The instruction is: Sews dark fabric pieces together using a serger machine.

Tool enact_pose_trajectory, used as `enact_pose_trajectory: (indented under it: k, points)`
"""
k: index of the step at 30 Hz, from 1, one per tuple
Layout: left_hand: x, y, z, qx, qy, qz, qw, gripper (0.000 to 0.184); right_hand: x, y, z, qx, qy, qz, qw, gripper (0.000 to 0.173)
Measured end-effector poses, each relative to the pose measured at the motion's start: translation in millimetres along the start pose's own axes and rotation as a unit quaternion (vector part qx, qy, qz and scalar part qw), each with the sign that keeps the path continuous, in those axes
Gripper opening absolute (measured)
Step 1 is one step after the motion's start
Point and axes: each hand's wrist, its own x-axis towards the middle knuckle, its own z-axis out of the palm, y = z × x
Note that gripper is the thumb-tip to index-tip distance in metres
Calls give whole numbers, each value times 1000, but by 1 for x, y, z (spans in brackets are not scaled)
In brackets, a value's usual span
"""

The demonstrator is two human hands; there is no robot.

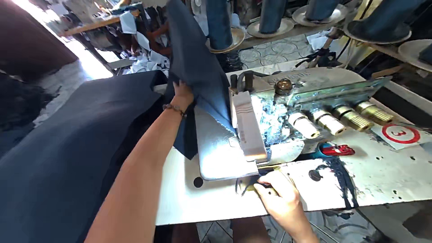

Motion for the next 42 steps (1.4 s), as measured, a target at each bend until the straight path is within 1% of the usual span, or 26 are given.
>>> enact_pose_trajectory:
  k: [2, 4, 5, 7, 8, 11, 13, 15, 17, 19, 21, 22, 24, 27, 29, 31, 32, 33, 34, 35, 36, 38, 39, 40, 41, 42]
  points:
    - [-44, -24, 6, -20, -14, 47, 999, 42, 0, 1, -1, 0, -3, -4, 1000, 24]
    - [-117, -51, 1, -45, 1, 78, 996, 40, 0, 1, 0, 3, -4, -10, 1000, 25]
    - [-160, -68, -2, -62, 34, 81, 994, 37, 0, 1, 0, 8, -6, -13, 1000, 25]
    - [-238, -108, -1, -82, 126, 41, 988, 26, 0, 1, -1, 16, -11, -23, 1000, 27]
    - [-268, -130, 2, -79, 161, 7, 984, 25, 0, 1, -1, 15, -13, -29, 999, 28]
    - [-325, -184, 23, -72, 209, -101, 970, 44, 1, -3, -2, 10, -21, -43, 999, 30]
    - [-337, -196, 41, -89, 238, -112, 961, 43, 1, -6, -2, 0, -21, -51, 998, 31]
    - [-337, -197, 49, -93, 273, -93, 953, 29, 1, -7, -2, -8, -15, -54, 998, 31]
    - [-337, -197, 49, -106, 291, -84, 947, 21, 0, -9, -6, -5, -7, -51, 999, 31]
    - [-337, -202, 40, -144, 279, -91, 945, 21, -4, -14, -12, 14, 12, -40, 999, 31]
    - [-337, -210, 28, -188, 253, -103, 943, 23, -7, -27, -18, 85, 19, -17, 996, 28]
    - [-337, -211, 22, -203, 238, -109, 944, 24, -10, -35, -20, 141, 5, -4, 990, 24]
    - [-339, -214, 14, -216, 214, -114, 946, 25, -17, -55, -18, 230, -64, 16, 971, 17]
    - [-340, -216, 7, -238, 212, -131, 939, 27, -33, -88, -9, 299, -246, 64, 920, 18]
    - [-344, -209, 7, -276, 231, -141, 922, 30, -40, -109, -1, 349, -383, 97, 850, 22]
    - [-359, -186, 9, -320, 246, -109, 909, 30, -46, -124, 17, 453, -469, 126, 748, 32]
    - [-372, -167, 14, -336, 240, -78, 908, 29, -48, -131, 27, 503, -487, 151, 698, 41]
    - [-385, -148, 22, -353, 216, -42, 910, 29, -48, -140, 34, 540, -486, 186, 661, 54]
    - [-395, -128, 32, -378, 174, -7, 909, 30, -45, -148, 40, 564, -472, 224, 640, 66]
    - [-405, -106, 46, -405, 119, 27, 906, 31, -40, -152, 45, 582, -447, 255, 629, 73]
    - [-420, -83, 60, -429, 56, 62, 899, 34, -34, -152, 48, 601, -409, 287, 624, 74]
    - [-452, -41, 92, -468, -67, 145, 869, 35, -22, -151, 48, 599, -292, 380, 642, 46]
    - [-467, -25, 105, -476, -134, 188, 848, 35, -18, -146, 45, 582, -243, 425, 650, 40]
    - [-479, -13, 118, -470, -182, 238, 830, 34, -15, -141, 41, 547, -213, 449, 674, 32]
    - [-487, -5, 127, -446, -210, 297, 818, 32, -16, -136, 37, 506, -199, 461, 701, 27]
    - [-487, 0, 132, -411, -205, 352, 815, 29, -19, -134, 33, 462, -191, 474, 725, 20]
